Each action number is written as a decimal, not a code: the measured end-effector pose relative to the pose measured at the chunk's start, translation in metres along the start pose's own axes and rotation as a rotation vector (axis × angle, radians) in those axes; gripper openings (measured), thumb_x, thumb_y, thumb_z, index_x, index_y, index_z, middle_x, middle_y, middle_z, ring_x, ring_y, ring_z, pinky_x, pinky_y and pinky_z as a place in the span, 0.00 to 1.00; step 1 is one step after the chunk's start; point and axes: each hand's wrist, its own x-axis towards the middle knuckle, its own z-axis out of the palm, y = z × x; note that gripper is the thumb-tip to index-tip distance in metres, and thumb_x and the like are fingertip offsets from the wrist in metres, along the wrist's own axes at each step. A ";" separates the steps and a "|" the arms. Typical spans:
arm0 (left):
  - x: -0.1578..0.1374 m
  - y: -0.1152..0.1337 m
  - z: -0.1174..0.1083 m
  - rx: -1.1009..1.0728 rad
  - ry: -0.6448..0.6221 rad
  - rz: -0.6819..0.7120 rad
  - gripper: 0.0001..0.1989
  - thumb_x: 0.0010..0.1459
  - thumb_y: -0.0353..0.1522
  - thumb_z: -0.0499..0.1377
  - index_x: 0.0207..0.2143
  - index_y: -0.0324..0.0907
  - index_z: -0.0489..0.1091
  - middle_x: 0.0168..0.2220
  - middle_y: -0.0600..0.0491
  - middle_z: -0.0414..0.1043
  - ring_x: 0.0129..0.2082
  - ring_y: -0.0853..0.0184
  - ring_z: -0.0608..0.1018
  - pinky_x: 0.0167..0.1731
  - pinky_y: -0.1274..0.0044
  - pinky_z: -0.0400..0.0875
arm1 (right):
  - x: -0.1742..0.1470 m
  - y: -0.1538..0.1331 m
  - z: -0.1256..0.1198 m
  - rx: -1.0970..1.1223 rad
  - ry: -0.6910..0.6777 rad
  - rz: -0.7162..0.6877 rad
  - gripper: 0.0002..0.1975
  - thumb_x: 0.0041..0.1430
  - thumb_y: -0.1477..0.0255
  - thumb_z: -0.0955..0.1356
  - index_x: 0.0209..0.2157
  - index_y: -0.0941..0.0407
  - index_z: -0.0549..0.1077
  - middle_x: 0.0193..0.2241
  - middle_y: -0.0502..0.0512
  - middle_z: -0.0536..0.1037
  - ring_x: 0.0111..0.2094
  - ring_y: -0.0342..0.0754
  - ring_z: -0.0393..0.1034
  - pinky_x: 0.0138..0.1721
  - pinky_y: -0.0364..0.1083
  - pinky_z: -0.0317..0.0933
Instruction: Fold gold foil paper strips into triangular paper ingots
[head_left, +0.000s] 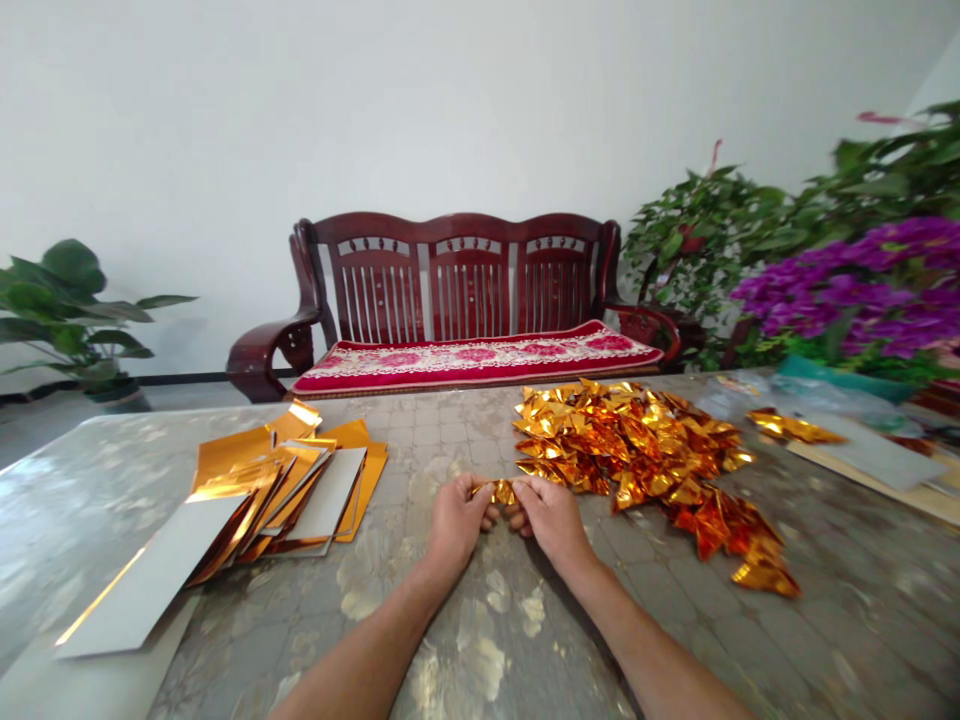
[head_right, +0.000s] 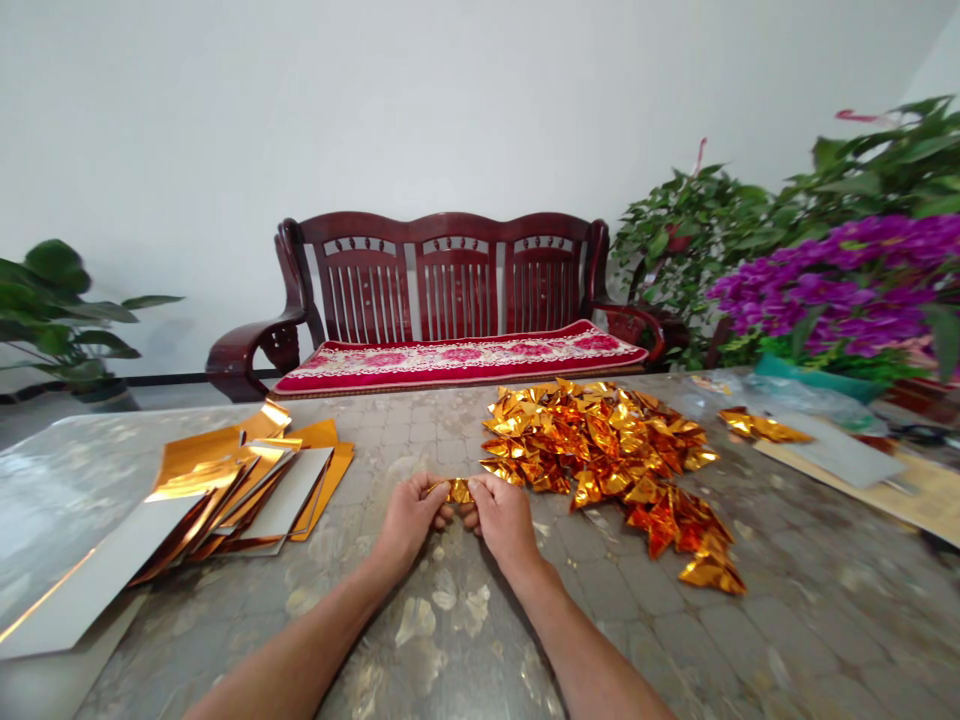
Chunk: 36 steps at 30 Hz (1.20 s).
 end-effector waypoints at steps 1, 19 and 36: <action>0.000 0.000 0.000 0.003 0.004 0.004 0.10 0.51 0.37 0.62 0.29 0.39 0.70 0.16 0.58 0.71 0.14 0.74 0.70 0.16 0.84 0.63 | 0.000 0.001 0.000 0.005 -0.003 -0.001 0.21 0.55 0.56 0.63 0.35 0.58 0.77 0.21 0.51 0.77 0.19 0.45 0.71 0.17 0.40 0.63; -0.008 -0.002 0.011 -0.073 -0.020 0.051 0.13 0.51 0.40 0.61 0.29 0.39 0.67 0.17 0.56 0.72 0.14 0.73 0.72 0.15 0.84 0.62 | -0.005 0.001 0.007 -0.167 0.104 -0.159 0.15 0.60 0.61 0.61 0.33 0.55 0.74 0.22 0.52 0.77 0.21 0.47 0.71 0.26 0.44 0.64; -0.024 0.004 0.013 0.032 0.062 0.157 0.13 0.54 0.42 0.59 0.27 0.41 0.67 0.18 0.56 0.70 0.16 0.72 0.71 0.17 0.82 0.66 | -0.015 -0.004 0.014 -0.518 0.173 -0.283 0.13 0.63 0.66 0.59 0.33 0.53 0.72 0.29 0.55 0.79 0.31 0.50 0.72 0.31 0.45 0.56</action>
